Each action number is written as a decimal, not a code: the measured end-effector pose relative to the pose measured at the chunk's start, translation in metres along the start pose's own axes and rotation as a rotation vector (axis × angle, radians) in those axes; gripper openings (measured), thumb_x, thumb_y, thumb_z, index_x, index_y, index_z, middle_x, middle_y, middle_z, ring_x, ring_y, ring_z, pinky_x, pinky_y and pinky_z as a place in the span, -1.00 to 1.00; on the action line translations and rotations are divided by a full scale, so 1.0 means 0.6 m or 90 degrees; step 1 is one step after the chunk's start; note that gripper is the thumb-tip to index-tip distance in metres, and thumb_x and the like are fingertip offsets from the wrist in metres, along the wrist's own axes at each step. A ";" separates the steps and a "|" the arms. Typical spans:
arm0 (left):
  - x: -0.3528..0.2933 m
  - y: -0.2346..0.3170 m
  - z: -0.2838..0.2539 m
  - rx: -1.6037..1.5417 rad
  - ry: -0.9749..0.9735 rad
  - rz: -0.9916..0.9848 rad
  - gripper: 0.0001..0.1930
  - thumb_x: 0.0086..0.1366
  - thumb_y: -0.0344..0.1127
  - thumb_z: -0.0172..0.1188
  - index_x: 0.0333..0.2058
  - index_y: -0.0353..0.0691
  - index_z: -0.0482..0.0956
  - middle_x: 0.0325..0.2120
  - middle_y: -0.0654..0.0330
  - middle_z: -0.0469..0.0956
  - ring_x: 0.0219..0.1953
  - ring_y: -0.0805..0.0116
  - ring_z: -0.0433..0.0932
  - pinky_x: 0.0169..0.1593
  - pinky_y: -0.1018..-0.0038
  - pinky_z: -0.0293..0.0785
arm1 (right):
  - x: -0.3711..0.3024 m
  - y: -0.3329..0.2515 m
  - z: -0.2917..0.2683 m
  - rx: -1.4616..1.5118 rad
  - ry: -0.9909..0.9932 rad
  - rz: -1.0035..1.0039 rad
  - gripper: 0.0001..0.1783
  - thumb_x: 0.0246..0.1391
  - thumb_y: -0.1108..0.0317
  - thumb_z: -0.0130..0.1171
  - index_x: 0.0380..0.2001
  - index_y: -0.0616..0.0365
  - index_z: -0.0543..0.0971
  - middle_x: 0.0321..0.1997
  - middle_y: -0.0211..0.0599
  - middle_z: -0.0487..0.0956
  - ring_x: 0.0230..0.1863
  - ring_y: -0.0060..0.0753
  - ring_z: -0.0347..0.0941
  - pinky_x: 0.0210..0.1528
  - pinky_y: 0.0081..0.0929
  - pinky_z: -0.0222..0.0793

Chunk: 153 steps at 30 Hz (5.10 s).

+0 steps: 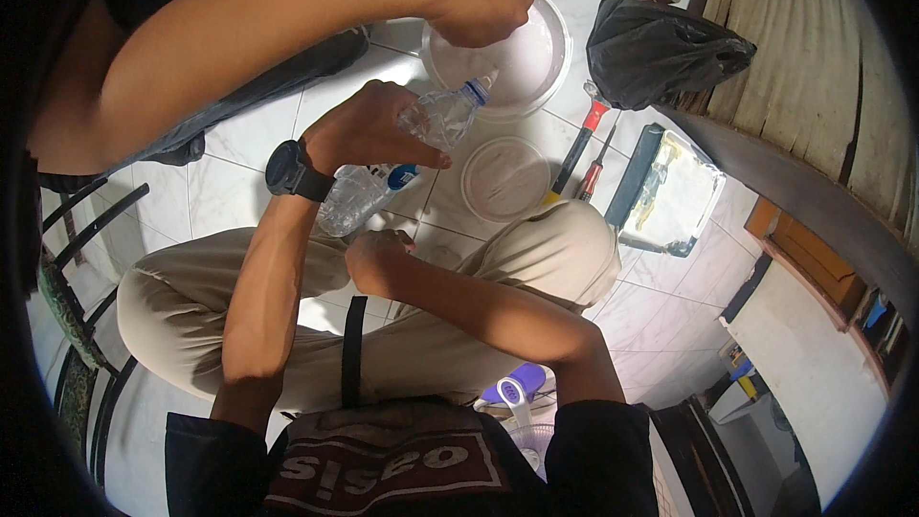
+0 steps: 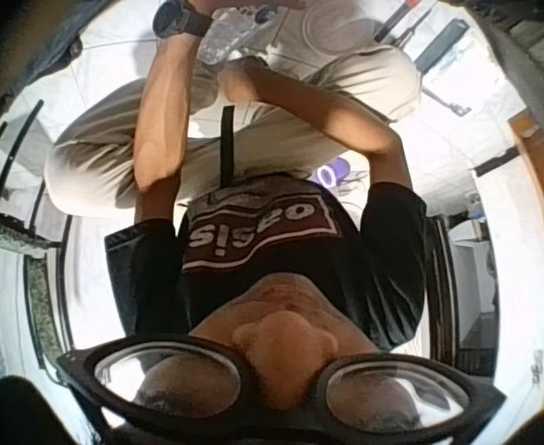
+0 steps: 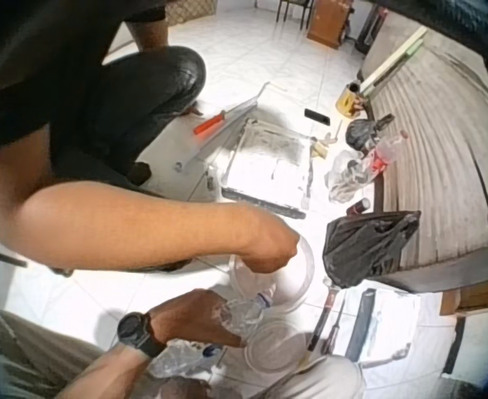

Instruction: The person sits on the floor and pours water from a plastic bottle into a bucket of white paint. They then use a paintbrush to stir the mixture thoroughly. Another person is visible nearby working with a paint roller.

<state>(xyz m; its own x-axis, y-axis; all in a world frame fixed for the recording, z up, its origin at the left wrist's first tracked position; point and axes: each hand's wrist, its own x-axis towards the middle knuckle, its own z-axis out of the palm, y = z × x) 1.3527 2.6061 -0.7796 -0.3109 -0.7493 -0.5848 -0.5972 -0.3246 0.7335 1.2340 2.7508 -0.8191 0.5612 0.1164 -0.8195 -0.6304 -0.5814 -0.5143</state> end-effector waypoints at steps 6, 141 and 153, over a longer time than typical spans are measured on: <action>0.001 -0.002 0.002 0.005 0.008 0.014 -0.32 -0.11 0.19 0.64 -0.31 -0.40 0.77 -0.45 -0.03 0.72 -0.42 0.23 0.68 -0.25 0.32 0.59 | -0.001 0.000 0.001 -0.006 0.012 -0.011 -0.64 0.11 0.30 0.32 -0.04 0.19 0.77 0.03 0.01 0.74 0.02 0.10 0.70 -0.18 0.35 0.59; -0.007 0.033 -0.014 -0.035 -0.042 -0.027 -0.40 -0.12 0.11 0.64 -0.46 -0.43 0.71 -0.62 0.05 0.65 -0.58 0.31 0.65 -0.43 0.38 0.56 | -0.001 0.004 -0.011 -0.039 -0.049 -0.019 -0.66 0.14 0.34 0.23 -0.07 0.22 0.77 -0.01 0.02 0.76 0.00 0.14 0.72 -0.15 0.34 0.62; 0.003 -0.003 0.013 -0.003 0.068 0.133 -0.29 -0.03 0.06 0.69 -0.05 -0.38 0.71 -0.22 -0.05 0.75 -0.18 0.18 0.69 -0.02 0.30 0.56 | -0.001 0.000 -0.010 -0.072 -0.044 -0.040 -0.62 0.13 0.33 0.24 -0.02 0.26 0.72 0.09 -0.03 0.69 0.04 0.08 0.69 -0.21 0.29 0.63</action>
<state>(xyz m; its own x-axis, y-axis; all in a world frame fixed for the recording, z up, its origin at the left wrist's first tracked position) 1.3472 2.6098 -0.7846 -0.3471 -0.8576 -0.3794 -0.5243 -0.1580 0.8367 1.2369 2.7457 -0.8168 0.5567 0.2092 -0.8039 -0.5286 -0.6574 -0.5371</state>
